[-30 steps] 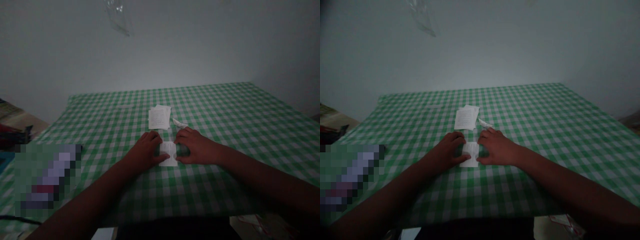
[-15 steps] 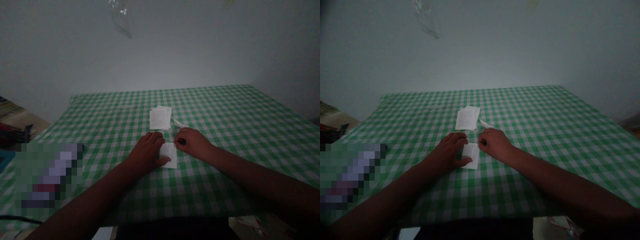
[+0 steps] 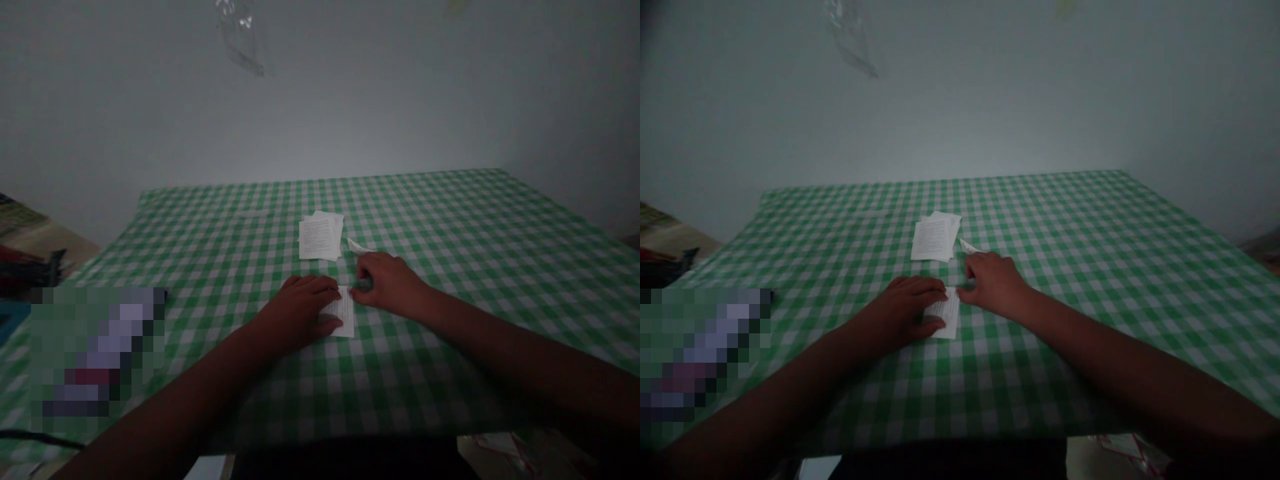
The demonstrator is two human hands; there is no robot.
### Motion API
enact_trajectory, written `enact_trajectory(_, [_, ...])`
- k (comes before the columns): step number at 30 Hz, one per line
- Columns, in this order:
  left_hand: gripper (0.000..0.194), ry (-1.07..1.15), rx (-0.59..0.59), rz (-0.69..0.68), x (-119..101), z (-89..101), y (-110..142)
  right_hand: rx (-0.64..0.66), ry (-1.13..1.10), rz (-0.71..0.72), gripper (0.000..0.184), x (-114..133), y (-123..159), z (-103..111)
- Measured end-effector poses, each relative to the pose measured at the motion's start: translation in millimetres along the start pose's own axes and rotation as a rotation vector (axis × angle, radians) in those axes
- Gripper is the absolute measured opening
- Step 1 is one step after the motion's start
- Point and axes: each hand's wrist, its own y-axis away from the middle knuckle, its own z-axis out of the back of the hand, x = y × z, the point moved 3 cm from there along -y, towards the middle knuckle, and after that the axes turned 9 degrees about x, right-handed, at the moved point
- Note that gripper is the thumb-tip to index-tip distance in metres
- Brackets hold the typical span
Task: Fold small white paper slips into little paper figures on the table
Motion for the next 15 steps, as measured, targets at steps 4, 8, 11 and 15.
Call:
enact_trajectory(4, [0.039,-0.003,0.002,0.001,1,-1.5,-1,-0.024,0.007,-0.040,0.023,-7,-8,3])
enact_trajectory(8, [0.044,-0.026,0.008,0.019,0,-0.7,-1,-0.005,0.019,-0.025,0.023,0,-2,3])
enact_trajectory(11, [0.047,-0.029,0.024,0.018,-2,1.1,0,0.054,0.038,0.030,0.027,10,9,2])
enact_trajectory(15, [0.056,-0.029,0.029,0.012,-2,1.3,1,0.088,0.052,0.028,0.028,14,12,1])
